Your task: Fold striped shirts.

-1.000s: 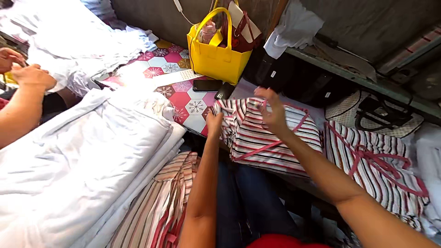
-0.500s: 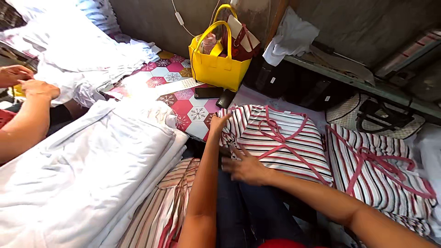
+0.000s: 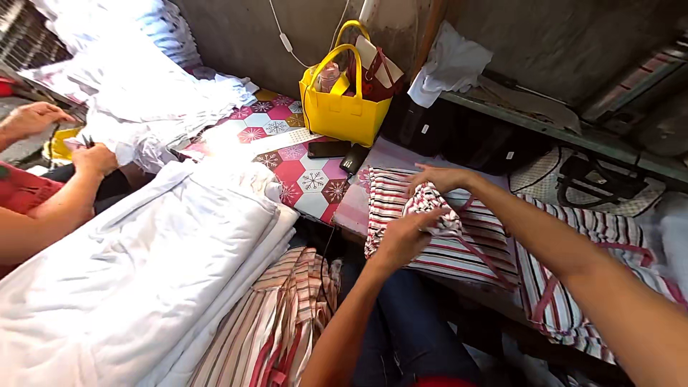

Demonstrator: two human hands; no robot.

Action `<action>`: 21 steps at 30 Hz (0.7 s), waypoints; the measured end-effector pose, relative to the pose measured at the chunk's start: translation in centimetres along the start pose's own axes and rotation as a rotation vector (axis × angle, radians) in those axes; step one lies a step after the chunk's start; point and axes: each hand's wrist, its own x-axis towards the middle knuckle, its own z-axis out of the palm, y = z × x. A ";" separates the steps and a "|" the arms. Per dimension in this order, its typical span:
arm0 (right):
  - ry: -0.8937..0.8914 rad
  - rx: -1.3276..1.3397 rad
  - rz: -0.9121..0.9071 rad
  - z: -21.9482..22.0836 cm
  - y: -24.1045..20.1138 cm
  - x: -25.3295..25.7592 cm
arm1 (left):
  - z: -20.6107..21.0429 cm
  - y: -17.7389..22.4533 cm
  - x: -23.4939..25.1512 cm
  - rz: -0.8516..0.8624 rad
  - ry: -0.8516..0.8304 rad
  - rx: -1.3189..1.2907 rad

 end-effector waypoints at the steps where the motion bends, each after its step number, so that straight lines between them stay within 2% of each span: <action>1: -0.065 0.012 0.049 -0.3 -0.6 -0.3 | -1.3 -0.6 0.0 -0.135 0.082 -0.012; 2: -0.074 0.038 0.101 -0.8 -1.5 -0.9 | -2.8 -1.2 0.0 -0.289 0.171 0.056; 4: 0.028 0.146 0.173 -1.8 -3.1 -2.7 | -5.0 -1.6 0.3 -0.511 0.335 0.391; 6: 0.109 0.260 0.125 -2.4 -3.4 -4.0 | -4.2 -0.6 0.1 -0.488 0.444 0.608; 7: 0.099 0.288 0.099 -3.2 -4.2 -4.2 | -2.8 0.1 0.1 -0.422 0.413 0.625; 8: 0.081 0.286 0.068 -4.0 -5.3 -4.1 | -1.1 0.8 0.2 -0.402 0.314 0.579; 10: 0.119 0.232 0.022 -5.1 -6.9 -3.7 | 1.3 0.3 1.1 -0.551 0.074 0.296; 13: 0.522 0.088 0.180 -4.4 -6.2 -2.0 | 1.0 -4.6 2.3 -0.909 0.036 -0.487; 15: 0.783 0.033 0.318 -3.1 -3.8 -2.4 | 0.2 -8.6 1.7 -1.183 -0.029 -0.788; 17: 0.927 0.101 0.469 -1.4 -2.8 -5.2 | -0.7 -10.5 1.2 -1.283 -0.093 -0.824; 19: 1.017 0.123 0.617 1.8 -1.8 -10.4 | -1.1 -10.3 1.7 -1.239 -0.113 -0.679; 21: 1.059 0.184 0.866 5.1 -0.6 -15.2 | -1.5 -10.1 2.3 -1.168 -0.127 -0.465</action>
